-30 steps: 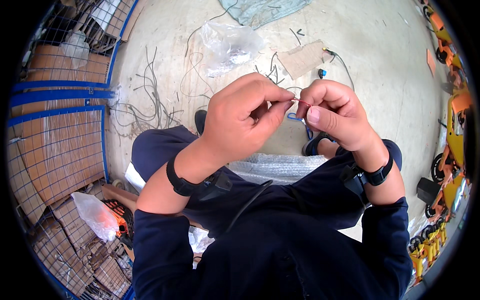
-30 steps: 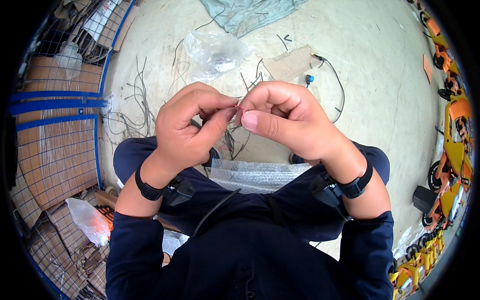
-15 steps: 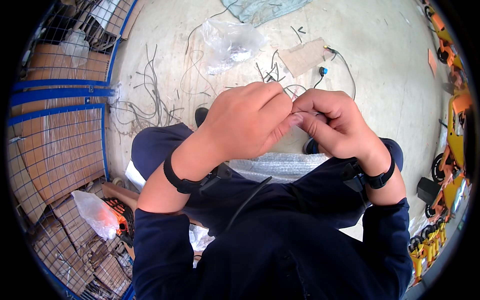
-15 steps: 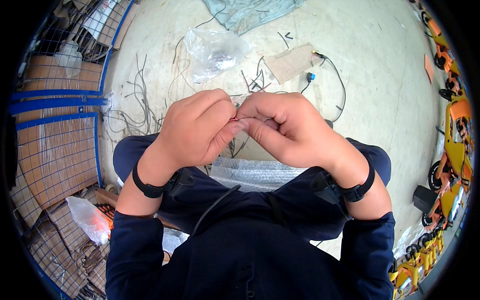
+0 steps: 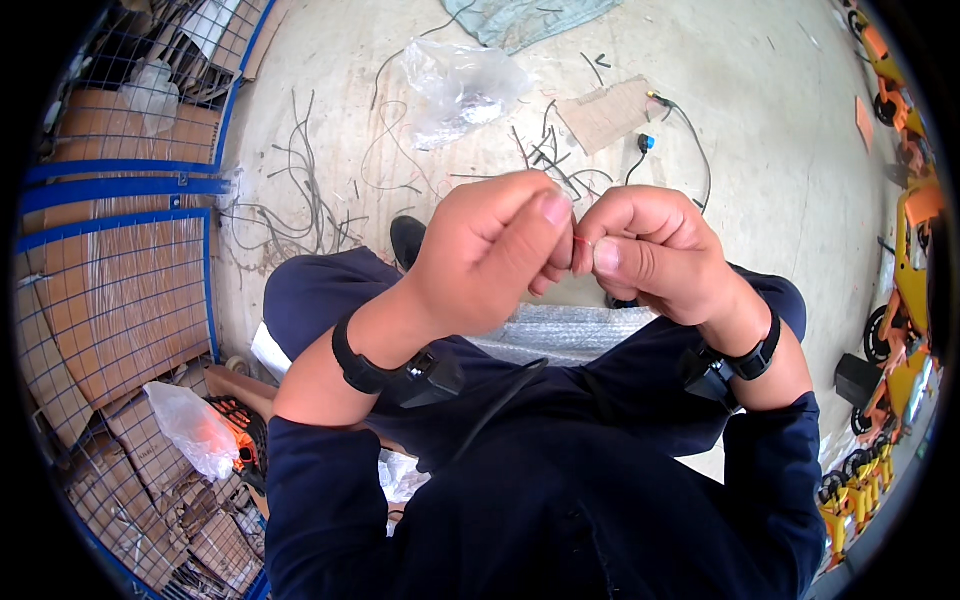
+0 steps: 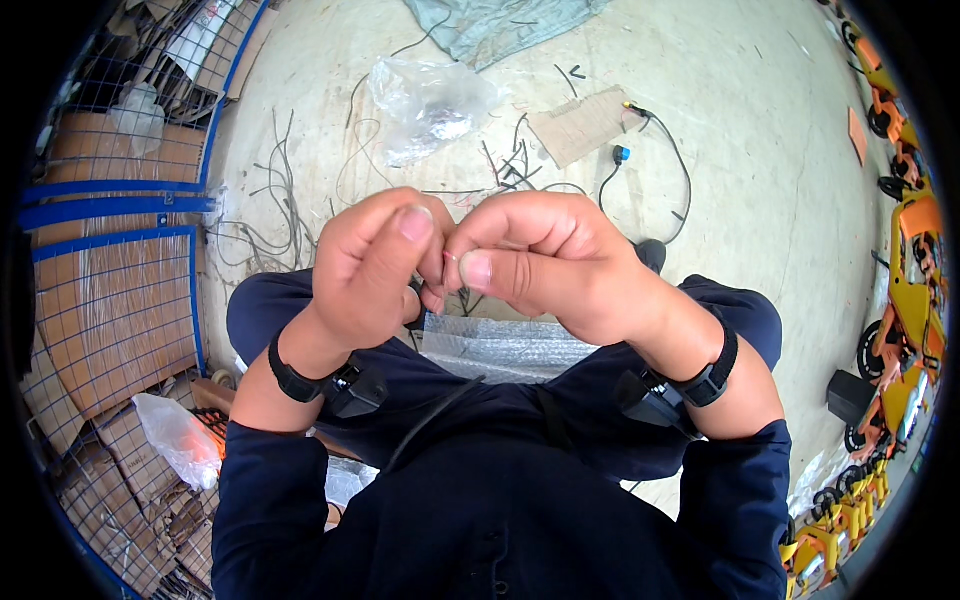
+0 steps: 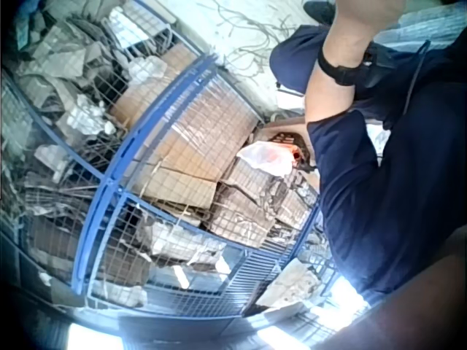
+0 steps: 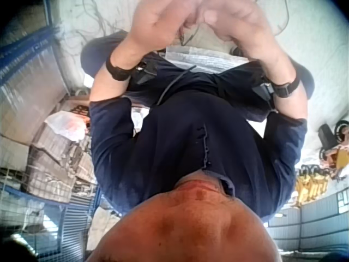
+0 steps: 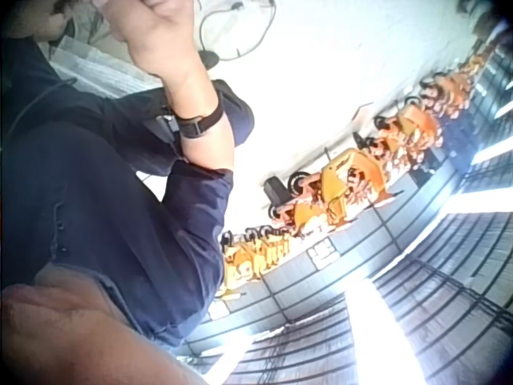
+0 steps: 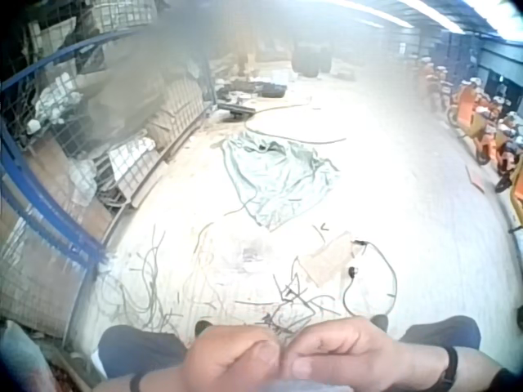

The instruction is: The person manipulates a small connector and multiple wires by hand, then uses blue scissors to strip insulation from the ends of the wires.

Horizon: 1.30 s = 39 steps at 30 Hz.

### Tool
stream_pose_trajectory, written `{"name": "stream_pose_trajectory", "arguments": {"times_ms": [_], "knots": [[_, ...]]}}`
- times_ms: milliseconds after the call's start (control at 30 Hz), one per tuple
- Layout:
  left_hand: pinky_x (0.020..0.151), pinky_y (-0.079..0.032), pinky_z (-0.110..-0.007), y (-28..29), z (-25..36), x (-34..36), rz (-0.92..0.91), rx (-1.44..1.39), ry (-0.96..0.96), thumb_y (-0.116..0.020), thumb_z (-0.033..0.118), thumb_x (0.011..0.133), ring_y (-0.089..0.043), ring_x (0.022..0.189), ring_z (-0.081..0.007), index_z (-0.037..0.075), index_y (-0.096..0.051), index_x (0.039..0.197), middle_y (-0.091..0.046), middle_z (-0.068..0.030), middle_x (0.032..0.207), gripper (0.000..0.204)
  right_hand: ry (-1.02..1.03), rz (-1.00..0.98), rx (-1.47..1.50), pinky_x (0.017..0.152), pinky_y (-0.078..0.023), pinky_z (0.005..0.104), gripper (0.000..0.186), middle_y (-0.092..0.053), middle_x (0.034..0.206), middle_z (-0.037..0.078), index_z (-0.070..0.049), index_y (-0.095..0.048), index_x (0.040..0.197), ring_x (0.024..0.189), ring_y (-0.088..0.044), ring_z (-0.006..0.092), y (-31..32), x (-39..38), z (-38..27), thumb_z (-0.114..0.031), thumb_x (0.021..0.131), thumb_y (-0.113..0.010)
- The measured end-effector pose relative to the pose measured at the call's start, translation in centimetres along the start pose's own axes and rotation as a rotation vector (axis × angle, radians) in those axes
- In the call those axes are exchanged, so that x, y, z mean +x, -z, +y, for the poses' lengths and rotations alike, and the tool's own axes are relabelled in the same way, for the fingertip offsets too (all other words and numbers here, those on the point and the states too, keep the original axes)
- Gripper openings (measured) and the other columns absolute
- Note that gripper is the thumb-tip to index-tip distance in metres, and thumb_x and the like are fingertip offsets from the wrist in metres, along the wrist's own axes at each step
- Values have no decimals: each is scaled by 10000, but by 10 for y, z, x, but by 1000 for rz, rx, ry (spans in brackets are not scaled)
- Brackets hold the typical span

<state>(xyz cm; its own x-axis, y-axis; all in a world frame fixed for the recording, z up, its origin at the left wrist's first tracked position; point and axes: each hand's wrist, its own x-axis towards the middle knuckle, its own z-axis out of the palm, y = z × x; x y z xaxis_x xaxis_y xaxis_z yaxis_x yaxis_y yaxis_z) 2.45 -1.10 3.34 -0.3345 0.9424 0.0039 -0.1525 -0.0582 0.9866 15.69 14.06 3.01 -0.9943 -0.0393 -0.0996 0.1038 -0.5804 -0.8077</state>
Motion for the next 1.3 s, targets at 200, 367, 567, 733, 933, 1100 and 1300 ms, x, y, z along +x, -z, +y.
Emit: {"name": "stream_pose_trajectory", "arguments": {"times_ms": [200,367,567,733,933,1100,1300], "knots": [[551,-438,-239,0,-6,5,-65,-51,-186,-403,225,1003,-522,656,-109,1,-499,825,-548,-84,749,302,49,-41,41,481,-308,187,121,-668,883,68,-10,-625,985,576,-417,23,3,1,1,-92,935,-552],[598,-457,-224,-1,-9,7,-3,42,-238,-469,175,978,-537,693,-100,-28,-529,1021,-581,-126,895,216,102,31,-16,515,-338,184,127,-662,867,56,-11,-619,983,665,-499,41,3,-1,-3,-110,939,-555],[604,-471,-219,0,-13,10,74,253,-328,-563,100,921,-571,721,-100,-25,-558,1105,-612,-105,936,222,134,94,-216,533,-353,184,112,-636,812,16,-9,-623,981,656,-478,31,4,0,-7,-93,927,-572],[592,-478,-226,7,-9,15,150,664,-553,-642,44,846,-601,667,-133,-20,-626,981,-638,-101,845,150,220,221,-694,527,-365,198,87,-579,675,-19,-7,-625,968,590,-449,26,4,-2,-8,-40,903,-578],[563,-500,-269,7,-17,18,178,920,-669,-667,9,785,-629,655,-188,-11,-661,914,-648,-117,816,131,323,294,-1019,475,-396,243,81,-553,586,49,-11,-624,938,491,-498,113,5,2,-3,-21,865,-592],[538,-498,-287,5,-23,19,231,1056,-746,-689,-17,692,-621,630,-221,7,-668,900,-640,-98,780,210,372,306,-1138,483,-445,289,79,-586,615,113,-21,-626,917,510,-582,234,3,6,-1,-14,845,-595],[511,-484,-290,1,-24,16,275,1137,-738,-697,-24,642,-600,600,-226,20,-648,825,-619,-86,735,195,398,273,-1176,487,-454,306,76,-610,654,125,-28,-630,908,532,-596,270,5,8,1,-16,839,-600]]}}
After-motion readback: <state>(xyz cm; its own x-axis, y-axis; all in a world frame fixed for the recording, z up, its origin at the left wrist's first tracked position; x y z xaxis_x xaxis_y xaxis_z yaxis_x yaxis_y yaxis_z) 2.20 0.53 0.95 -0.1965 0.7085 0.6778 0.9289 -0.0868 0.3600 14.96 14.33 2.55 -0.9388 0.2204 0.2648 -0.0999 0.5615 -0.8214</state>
